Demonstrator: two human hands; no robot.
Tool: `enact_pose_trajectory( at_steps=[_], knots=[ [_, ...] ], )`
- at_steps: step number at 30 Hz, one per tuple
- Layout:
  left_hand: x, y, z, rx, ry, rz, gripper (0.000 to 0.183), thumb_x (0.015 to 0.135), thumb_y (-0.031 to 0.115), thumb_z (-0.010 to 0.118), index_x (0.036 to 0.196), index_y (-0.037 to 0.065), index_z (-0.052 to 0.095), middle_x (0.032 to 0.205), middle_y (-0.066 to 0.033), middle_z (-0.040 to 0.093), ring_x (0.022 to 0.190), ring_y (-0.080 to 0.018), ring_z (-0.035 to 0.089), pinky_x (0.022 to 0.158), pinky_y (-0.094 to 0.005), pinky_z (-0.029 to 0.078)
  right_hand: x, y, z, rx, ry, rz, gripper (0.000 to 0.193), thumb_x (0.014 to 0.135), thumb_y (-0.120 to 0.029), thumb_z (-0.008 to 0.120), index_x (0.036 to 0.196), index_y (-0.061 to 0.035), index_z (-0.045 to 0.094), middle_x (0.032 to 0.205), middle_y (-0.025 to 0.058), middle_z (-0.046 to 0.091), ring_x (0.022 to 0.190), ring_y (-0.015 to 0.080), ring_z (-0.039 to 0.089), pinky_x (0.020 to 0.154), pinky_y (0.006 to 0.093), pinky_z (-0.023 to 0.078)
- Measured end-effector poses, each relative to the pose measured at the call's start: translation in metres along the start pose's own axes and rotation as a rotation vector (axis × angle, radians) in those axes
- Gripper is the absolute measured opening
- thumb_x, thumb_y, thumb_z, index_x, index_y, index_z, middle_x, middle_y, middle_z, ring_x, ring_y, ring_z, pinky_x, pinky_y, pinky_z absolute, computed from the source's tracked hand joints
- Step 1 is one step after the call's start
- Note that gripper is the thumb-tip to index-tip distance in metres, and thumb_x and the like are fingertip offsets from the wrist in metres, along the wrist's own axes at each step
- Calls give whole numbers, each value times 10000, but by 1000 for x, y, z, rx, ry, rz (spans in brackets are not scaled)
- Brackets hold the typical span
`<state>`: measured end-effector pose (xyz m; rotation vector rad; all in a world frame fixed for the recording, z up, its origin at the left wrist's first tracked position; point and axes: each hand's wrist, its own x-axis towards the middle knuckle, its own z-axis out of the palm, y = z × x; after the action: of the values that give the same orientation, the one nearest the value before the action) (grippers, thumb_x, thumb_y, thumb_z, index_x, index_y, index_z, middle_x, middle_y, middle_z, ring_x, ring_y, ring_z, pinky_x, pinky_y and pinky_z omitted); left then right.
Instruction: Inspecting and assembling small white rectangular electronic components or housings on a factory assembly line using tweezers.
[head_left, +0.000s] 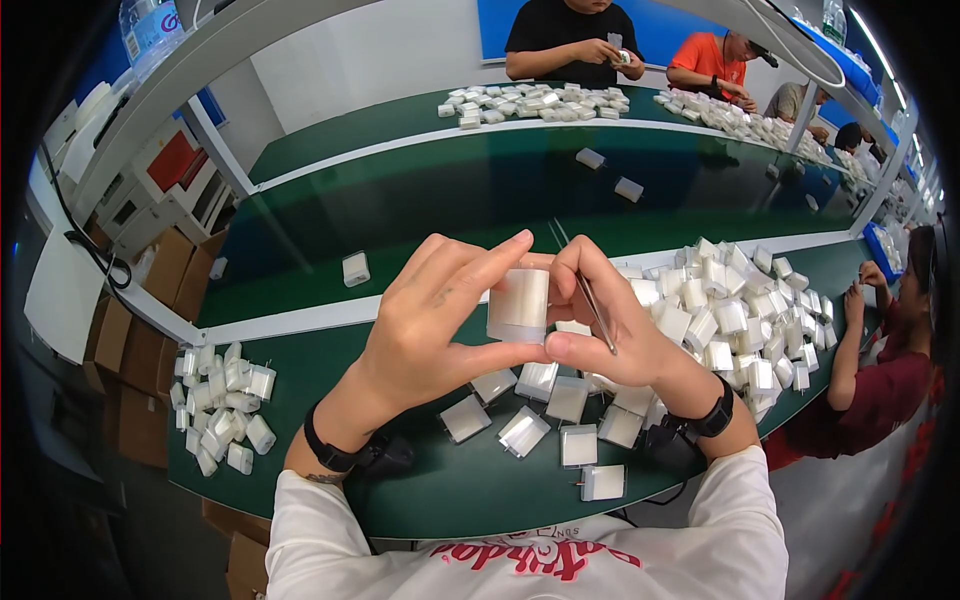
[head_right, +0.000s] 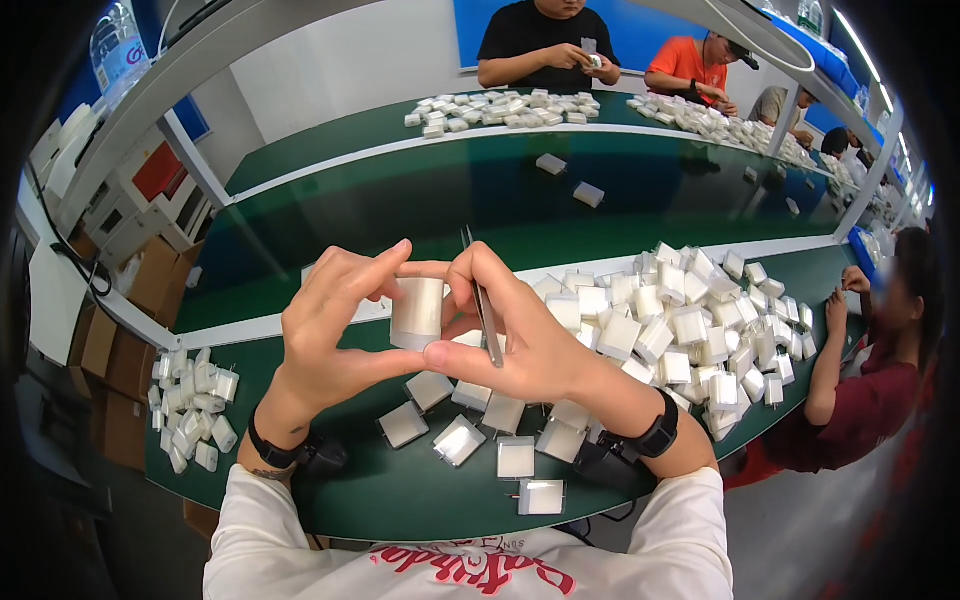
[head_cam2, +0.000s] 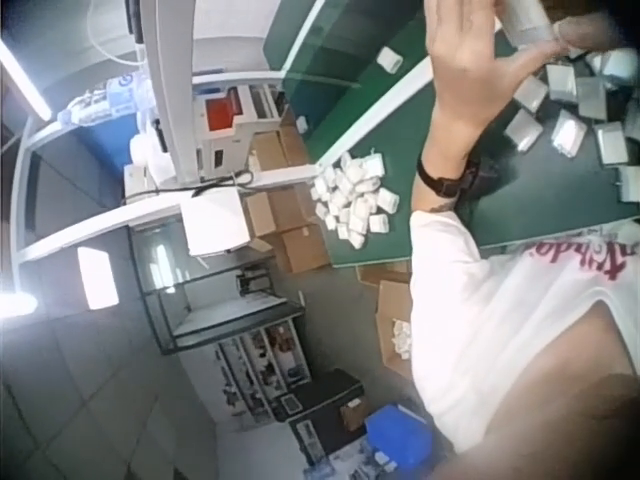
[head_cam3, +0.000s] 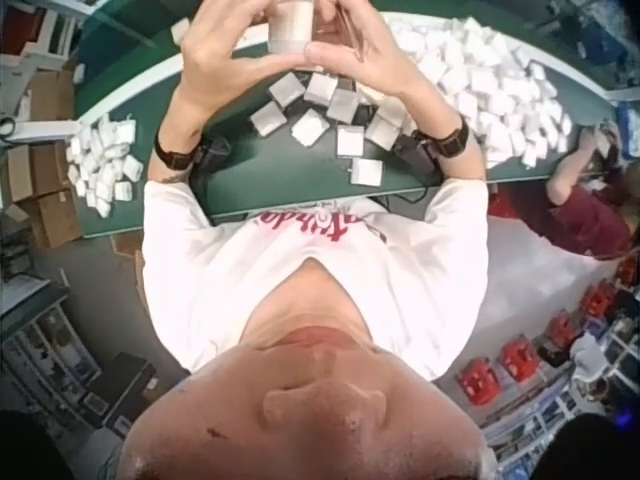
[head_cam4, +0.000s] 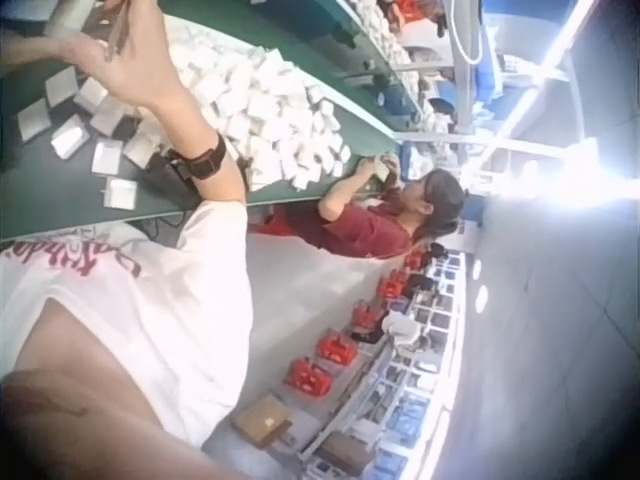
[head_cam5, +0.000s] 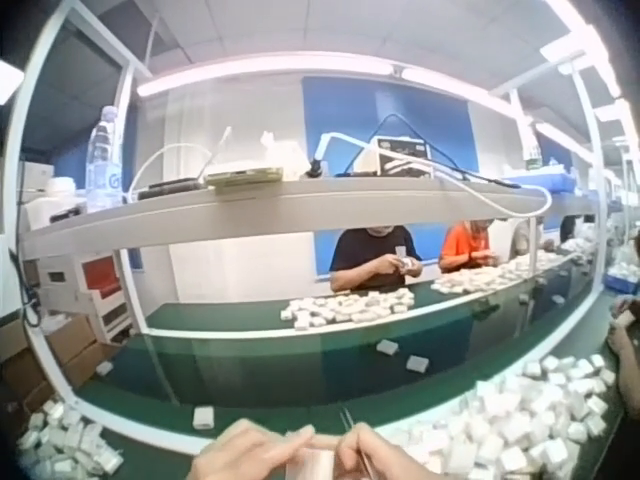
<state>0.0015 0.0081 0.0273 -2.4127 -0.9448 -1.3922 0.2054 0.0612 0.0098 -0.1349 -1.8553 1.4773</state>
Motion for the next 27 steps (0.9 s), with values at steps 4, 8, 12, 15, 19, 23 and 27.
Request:
enact_pose_trajectory(
  at_steps=[4,8,12,15,19,23,27],
  knots=[
    [1,-4,1,11,-30,38,824,543,285,941,1269,46,632,1037,-91,642,891,-203,608,675,-297,491,-2,3,0,225,75,148,330,918,-38,640,991,-83,322,1398,249,469,1066,148,583,855,326,525],
    [5,-3,-10,-72,-55,-137,774,538,259,948,1229,67,656,1161,-111,609,991,-217,608,722,-294,506,1,4,-4,256,80,1,294,940,1,581,996,-94,308,1477,284,391,1145,183,567,936,327,493],
    [1,-16,-12,-100,-69,-89,670,562,206,935,1158,57,667,1136,-112,629,989,-203,609,709,-281,495,4,-3,4,224,158,-35,368,906,-1,652,966,-102,303,1469,315,368,1063,200,637,881,343,543],
    [2,-15,-13,-100,-35,-120,629,565,195,932,1114,54,660,1122,-109,639,973,-201,608,705,-282,491,5,2,-11,-238,77,-304,490,825,-31,775,957,-96,308,1435,306,400,988,198,668,817,328,564],
    [3,-10,-14,-170,-42,-152,571,601,179,903,1098,51,650,1061,-97,615,933,-234,583,737,-313,499,3,6,-14,-446,130,-385,531,762,-76,842,929,-87,338,1303,264,516,954,184,672,744,294,557],
    [2,-11,-12,-130,-83,-144,535,617,180,891,1076,49,650,1051,-100,610,920,-236,574,752,-327,492,0,10,-12,-454,144,-303,501,748,-62,845,913,-80,372,1240,255,553,958,192,673,722,304,544],
    [-1,-16,-4,-104,-95,-196,578,621,212,900,1110,53,638,1040,-79,623,889,-181,580,712,-282,462,4,9,-17,-586,140,-338,451,755,-54,828,905,-57,403,1228,217,578,967,222,674,725,322,531]
  ],
)
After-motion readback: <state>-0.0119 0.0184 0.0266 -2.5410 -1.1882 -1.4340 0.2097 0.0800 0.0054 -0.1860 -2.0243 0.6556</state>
